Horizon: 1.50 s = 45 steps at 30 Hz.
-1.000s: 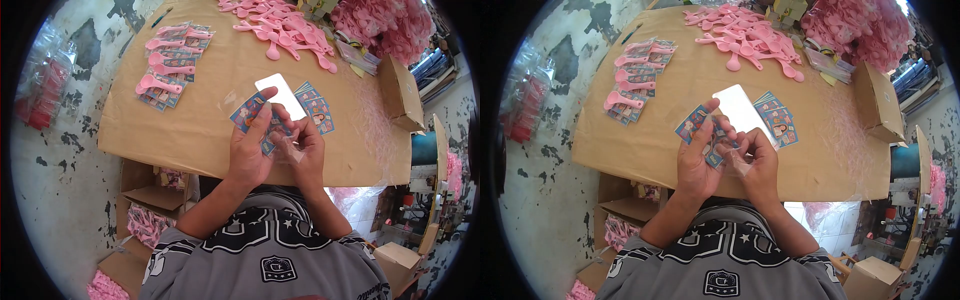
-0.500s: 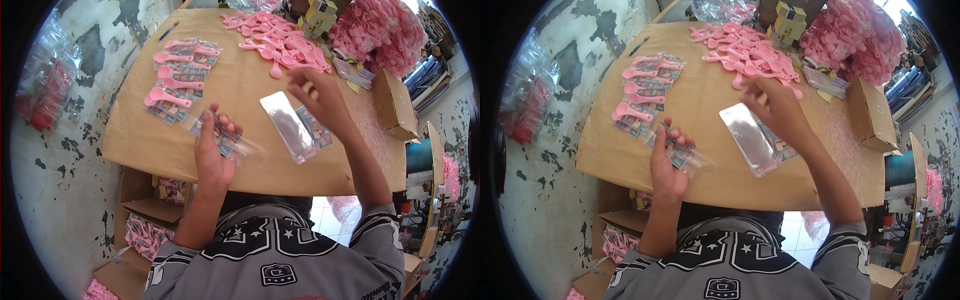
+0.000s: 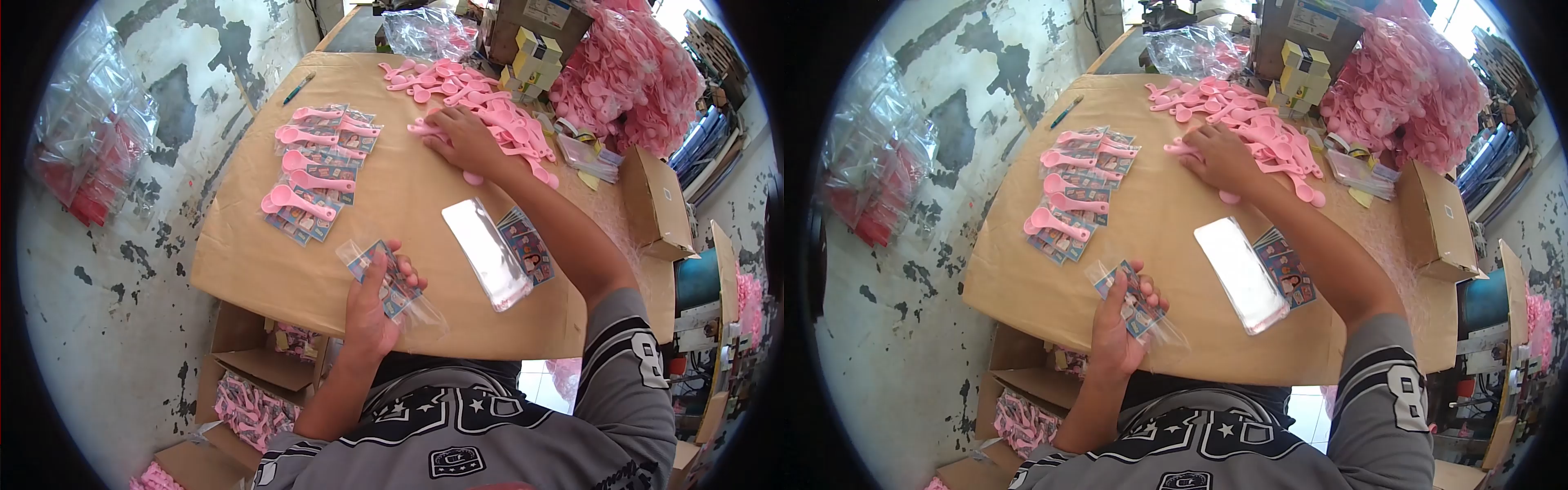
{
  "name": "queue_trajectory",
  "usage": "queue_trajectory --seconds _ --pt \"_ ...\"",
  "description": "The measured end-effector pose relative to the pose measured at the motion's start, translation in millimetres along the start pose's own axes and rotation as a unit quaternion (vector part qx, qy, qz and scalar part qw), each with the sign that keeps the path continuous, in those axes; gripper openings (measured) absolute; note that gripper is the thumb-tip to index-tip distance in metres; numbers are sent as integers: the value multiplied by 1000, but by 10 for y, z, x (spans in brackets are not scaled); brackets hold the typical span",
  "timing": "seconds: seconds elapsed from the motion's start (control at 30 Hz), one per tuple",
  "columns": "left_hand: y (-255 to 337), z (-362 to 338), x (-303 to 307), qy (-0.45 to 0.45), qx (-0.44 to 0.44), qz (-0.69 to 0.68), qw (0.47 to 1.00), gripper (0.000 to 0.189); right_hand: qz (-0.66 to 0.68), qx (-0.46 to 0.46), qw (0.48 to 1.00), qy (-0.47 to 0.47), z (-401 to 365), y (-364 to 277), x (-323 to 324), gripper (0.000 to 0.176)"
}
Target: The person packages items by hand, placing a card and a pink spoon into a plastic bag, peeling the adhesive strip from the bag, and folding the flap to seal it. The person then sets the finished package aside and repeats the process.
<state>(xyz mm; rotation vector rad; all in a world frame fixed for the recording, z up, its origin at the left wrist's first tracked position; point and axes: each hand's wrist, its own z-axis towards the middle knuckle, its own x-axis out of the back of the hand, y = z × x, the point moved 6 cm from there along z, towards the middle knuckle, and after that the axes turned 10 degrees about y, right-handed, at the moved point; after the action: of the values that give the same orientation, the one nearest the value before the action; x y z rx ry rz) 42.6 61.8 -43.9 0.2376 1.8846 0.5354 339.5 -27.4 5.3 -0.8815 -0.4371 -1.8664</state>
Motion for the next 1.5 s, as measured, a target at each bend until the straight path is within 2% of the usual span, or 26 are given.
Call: queue_trajectory --seconds 0.07,0.17,0.23,0.3,0.33,0.43,0.53,0.67,0.77,0.97,1.17,1.3,1.33,1.43,1.5 --pt "-5 9 6 -6 10 -2 1000 36 21 9 1000 -17 -51 -222 228 41" --pt "-3 16 -19 -9 16 2 1000 37 41 -55 996 -59 40 -388 438 40" --pt "-3 7 -16 -12 21 11 1000 37 16 0 1000 -7 233 -367 448 42" --pt "-15 18 15 -17 25 3 1000 38 -8 47 998 45 531 -186 286 43" --pt "-15 18 15 -17 26 4 999 38 -17 11 1000 1 690 -16 94 48" --pt "-24 24 43 -13 23 17 1000 38 -26 -50 998 -29 1111 371 -470 60" --pt "-26 18 59 -3 14 33 999 39 -100 -77 989 -81 1408 598 -996 68" --pt "-22 13 54 8 11 49 999 41 -123 -134 970 -164 1527 759 -1348 69" --pt "-24 4 73 18 20 49 998 41 -102 -185 957 -199 1527 887 -1300 71" --pt "-36 23 79 -4 33 14 999 39 -117 -162 944 -261 1340 1100 -1127 74" --pt "-35 14 61 5 31 38 999 39 -87 -138 957 -240 975 599 -764 75" --pt "-23 6 42 -2 31 41 999 38 -34 -98 947 -304 829 288 -595 80" --pt "-23 6 39 -2 32 42 999 38 -15 -127 946 -298 843 261 -533 85" --pt "-23 6 42 0 28 46 999 38 -85 -150 942 -288 1107 372 -250 90" --pt "-31 0 48 1 27 45 999 38 -154 -188 944 -223 1201 876 -326 97"
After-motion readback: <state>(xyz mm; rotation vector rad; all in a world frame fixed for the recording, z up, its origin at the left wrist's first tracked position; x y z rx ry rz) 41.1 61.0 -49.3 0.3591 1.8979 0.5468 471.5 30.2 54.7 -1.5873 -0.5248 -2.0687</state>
